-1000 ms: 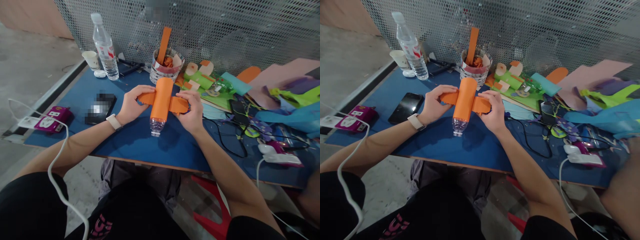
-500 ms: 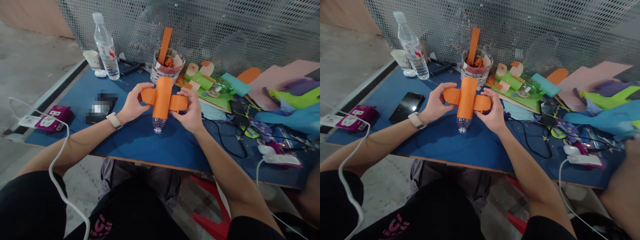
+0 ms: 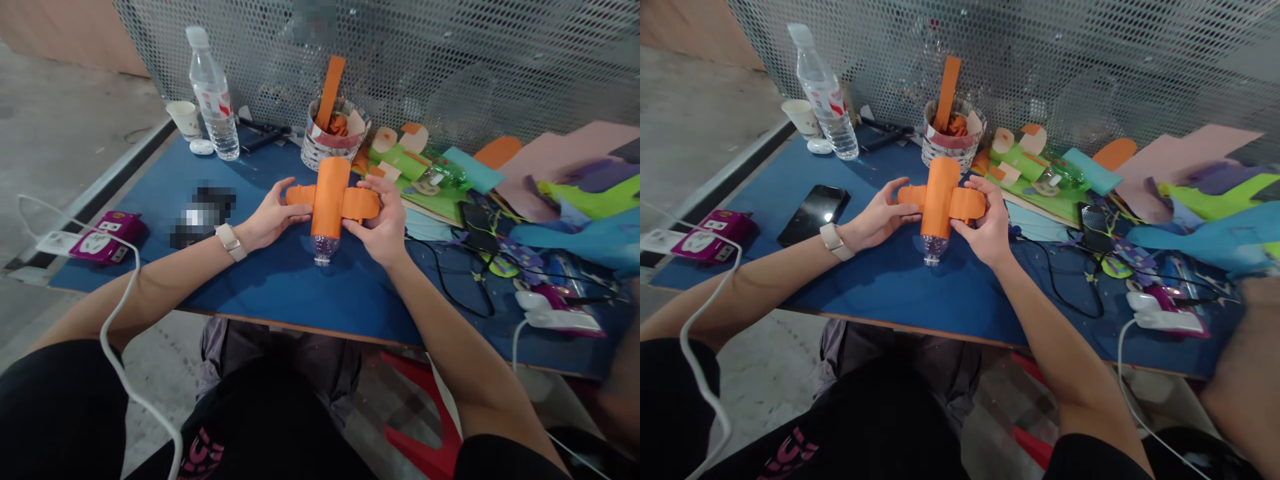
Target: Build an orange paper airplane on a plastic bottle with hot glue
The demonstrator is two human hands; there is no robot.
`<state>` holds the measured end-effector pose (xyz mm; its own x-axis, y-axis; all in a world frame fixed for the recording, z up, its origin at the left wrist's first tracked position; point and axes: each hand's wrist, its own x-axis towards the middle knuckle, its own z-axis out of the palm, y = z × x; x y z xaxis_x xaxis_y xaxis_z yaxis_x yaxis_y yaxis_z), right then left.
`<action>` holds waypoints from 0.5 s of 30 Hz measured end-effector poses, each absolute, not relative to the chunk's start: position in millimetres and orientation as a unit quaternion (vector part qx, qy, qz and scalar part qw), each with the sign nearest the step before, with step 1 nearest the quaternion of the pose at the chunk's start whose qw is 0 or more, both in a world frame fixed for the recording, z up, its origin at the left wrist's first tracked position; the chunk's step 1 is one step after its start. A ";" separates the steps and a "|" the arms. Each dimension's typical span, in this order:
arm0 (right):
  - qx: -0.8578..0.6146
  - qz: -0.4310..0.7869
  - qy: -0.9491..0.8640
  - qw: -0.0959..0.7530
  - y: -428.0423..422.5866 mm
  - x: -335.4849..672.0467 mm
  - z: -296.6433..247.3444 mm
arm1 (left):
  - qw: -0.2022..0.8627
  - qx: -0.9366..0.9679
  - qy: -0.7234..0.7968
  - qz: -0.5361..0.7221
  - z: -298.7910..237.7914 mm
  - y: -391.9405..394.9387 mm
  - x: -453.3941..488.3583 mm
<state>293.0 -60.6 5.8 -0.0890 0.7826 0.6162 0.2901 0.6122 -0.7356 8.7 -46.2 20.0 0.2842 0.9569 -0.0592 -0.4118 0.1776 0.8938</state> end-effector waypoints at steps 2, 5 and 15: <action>-0.389 0.235 -0.701 0.550 -60.0 295.1 6.6 | 0.702 0.387 0.346 0.488 21.8 -48.9 11.6; -0.392 0.260 -0.687 0.553 -59.6 296.8 9.1 | 0.690 0.414 0.343 0.485 24.7 -50.5 11.8; -0.404 0.449 -0.569 0.559 -71.0 286.4 24.0 | 0.625 0.469 0.317 0.538 16.7 -44.3 8.9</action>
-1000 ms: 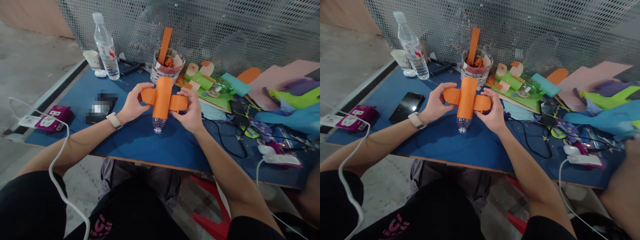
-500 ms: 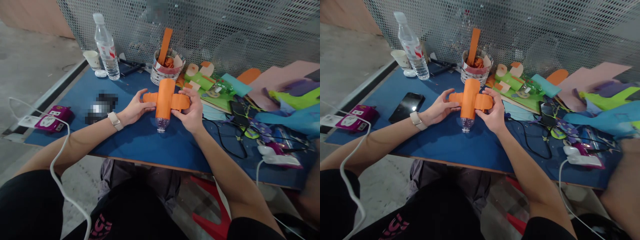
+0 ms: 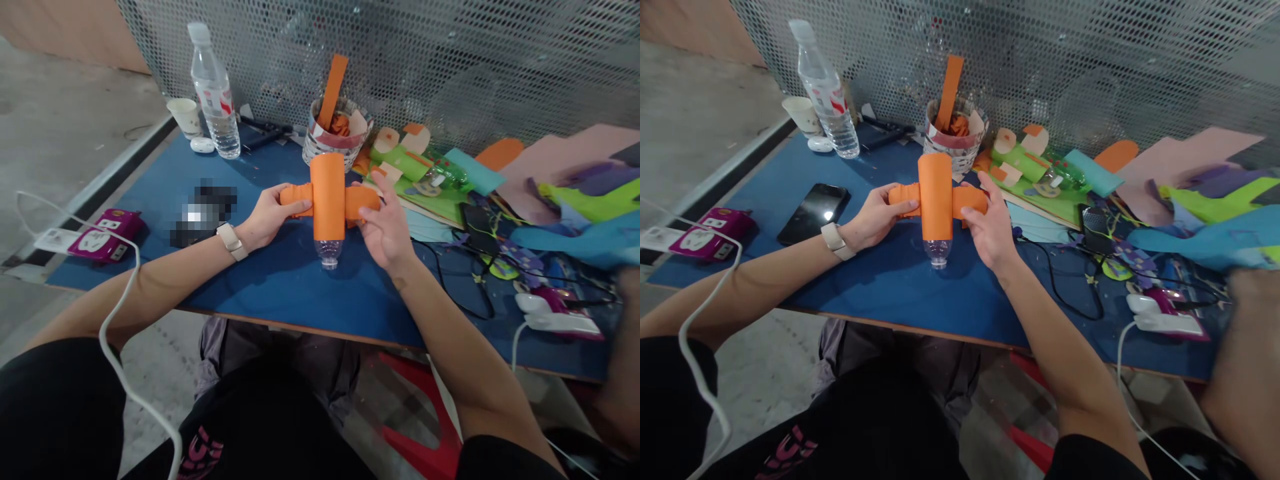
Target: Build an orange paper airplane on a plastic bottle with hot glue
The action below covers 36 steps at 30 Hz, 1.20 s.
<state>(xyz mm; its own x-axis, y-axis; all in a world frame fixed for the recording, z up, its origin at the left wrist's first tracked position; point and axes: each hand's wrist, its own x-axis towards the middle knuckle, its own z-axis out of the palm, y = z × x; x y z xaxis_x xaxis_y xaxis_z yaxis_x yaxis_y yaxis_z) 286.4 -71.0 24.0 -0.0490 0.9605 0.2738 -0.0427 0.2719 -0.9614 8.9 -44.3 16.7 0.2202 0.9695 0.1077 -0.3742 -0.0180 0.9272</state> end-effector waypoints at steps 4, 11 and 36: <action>-0.429 0.479 -0.511 0.570 -73.3 283.7 27.1 | 0.581 0.494 0.309 0.568 20.3 -45.3 10.1; -0.456 0.476 -0.511 0.552 -91.5 267.1 45.4 | 0.508 0.525 0.333 0.596 26.4 -48.9 10.2; -0.476 0.502 -0.476 0.543 -88.7 267.7 41.3 | 0.552 0.495 0.365 0.563 27.6 -48.6 11.4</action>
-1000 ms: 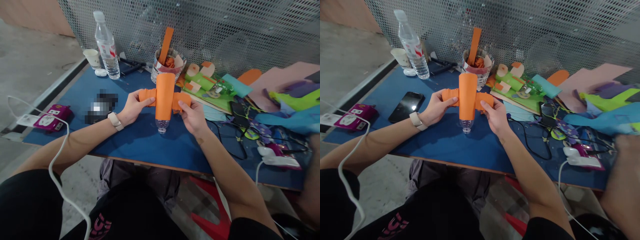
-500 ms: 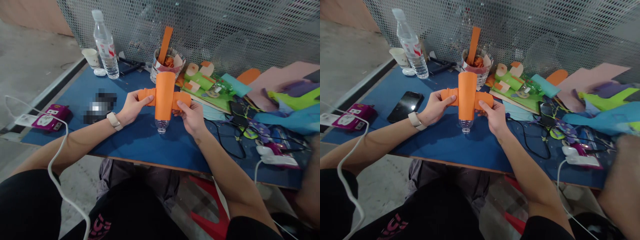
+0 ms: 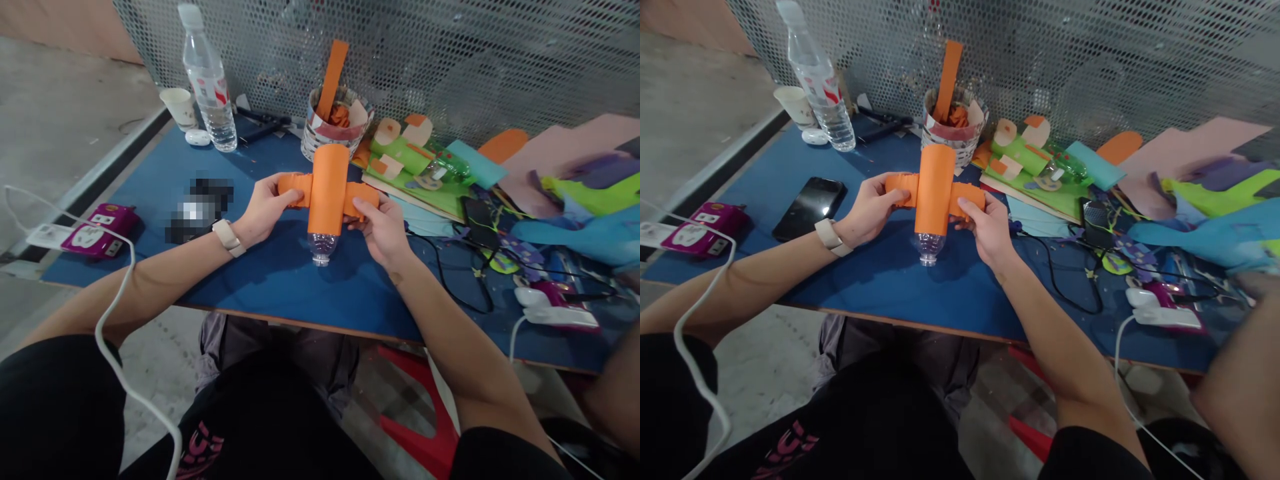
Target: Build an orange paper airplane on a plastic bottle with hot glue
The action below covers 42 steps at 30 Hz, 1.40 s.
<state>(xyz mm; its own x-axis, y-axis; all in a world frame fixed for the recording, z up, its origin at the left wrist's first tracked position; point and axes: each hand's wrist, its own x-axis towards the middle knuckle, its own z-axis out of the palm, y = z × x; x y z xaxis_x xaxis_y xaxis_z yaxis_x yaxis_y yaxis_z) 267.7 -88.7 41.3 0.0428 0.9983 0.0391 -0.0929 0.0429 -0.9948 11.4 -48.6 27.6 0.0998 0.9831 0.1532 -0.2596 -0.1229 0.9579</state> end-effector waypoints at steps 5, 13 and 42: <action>-0.483 0.513 -0.487 0.516 -88.1 269.2 39.3 | 0.549 0.486 0.393 0.555 24.6 -45.0 10.2; -0.489 0.534 -0.485 0.491 -84.1 271.7 35.0 | 0.538 0.490 0.403 0.555 19.9 -41.6 9.4; -0.451 0.540 -0.601 0.380 -93.2 263.6 37.6 | 0.522 0.385 0.469 0.600 22.4 0.7 -21.5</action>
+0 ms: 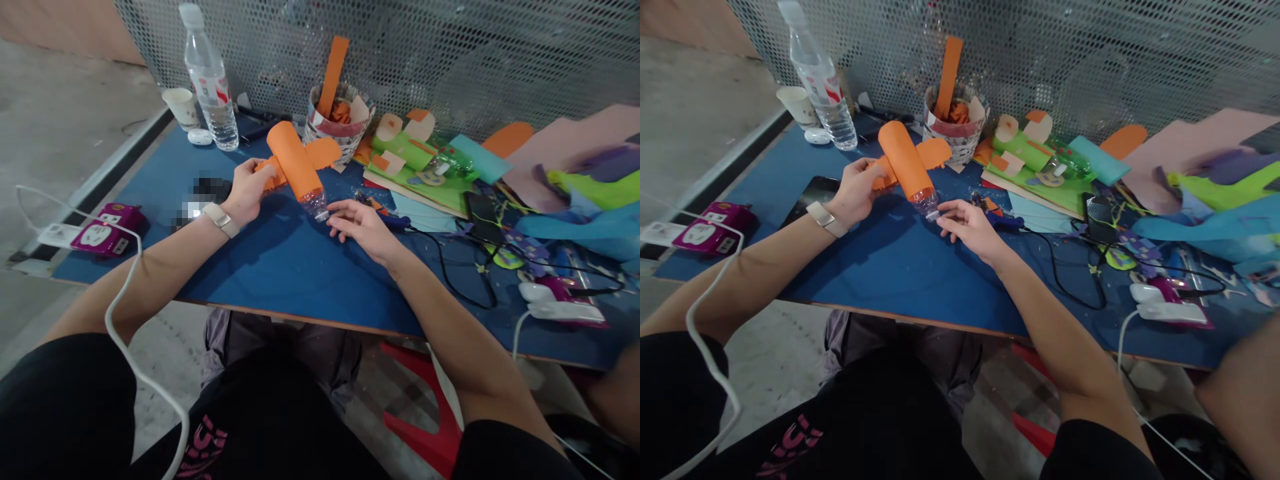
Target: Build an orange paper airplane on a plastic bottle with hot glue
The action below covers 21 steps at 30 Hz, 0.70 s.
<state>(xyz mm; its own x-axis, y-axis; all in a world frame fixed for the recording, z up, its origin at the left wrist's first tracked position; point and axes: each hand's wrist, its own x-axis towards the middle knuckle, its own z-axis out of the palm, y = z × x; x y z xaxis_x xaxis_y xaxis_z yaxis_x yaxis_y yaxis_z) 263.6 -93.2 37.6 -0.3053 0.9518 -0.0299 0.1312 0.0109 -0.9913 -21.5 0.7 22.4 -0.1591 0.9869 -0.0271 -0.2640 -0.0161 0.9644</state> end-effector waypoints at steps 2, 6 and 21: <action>-0.457 0.519 -0.617 0.375 -92.4 265.4 35.3 | 0.518 0.386 0.476 0.596 24.1 -1.0 -19.6; -0.473 0.456 -0.660 0.365 -91.9 269.2 31.3 | 0.510 0.390 0.481 0.596 27.4 -4.1 -15.9; -0.491 0.387 -0.687 0.370 -87.4 271.0 15.1 | 0.553 0.407 0.408 0.602 24.5 -10.4 -12.1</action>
<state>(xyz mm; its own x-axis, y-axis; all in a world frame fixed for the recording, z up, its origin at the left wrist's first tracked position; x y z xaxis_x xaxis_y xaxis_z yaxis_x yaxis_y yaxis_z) 271.0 -87.4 15.1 -0.2438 0.9612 0.1293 0.3880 0.2189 -0.8953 -12.1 -10.4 24.5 -0.0565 0.9976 0.0391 -0.3336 -0.0558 0.9411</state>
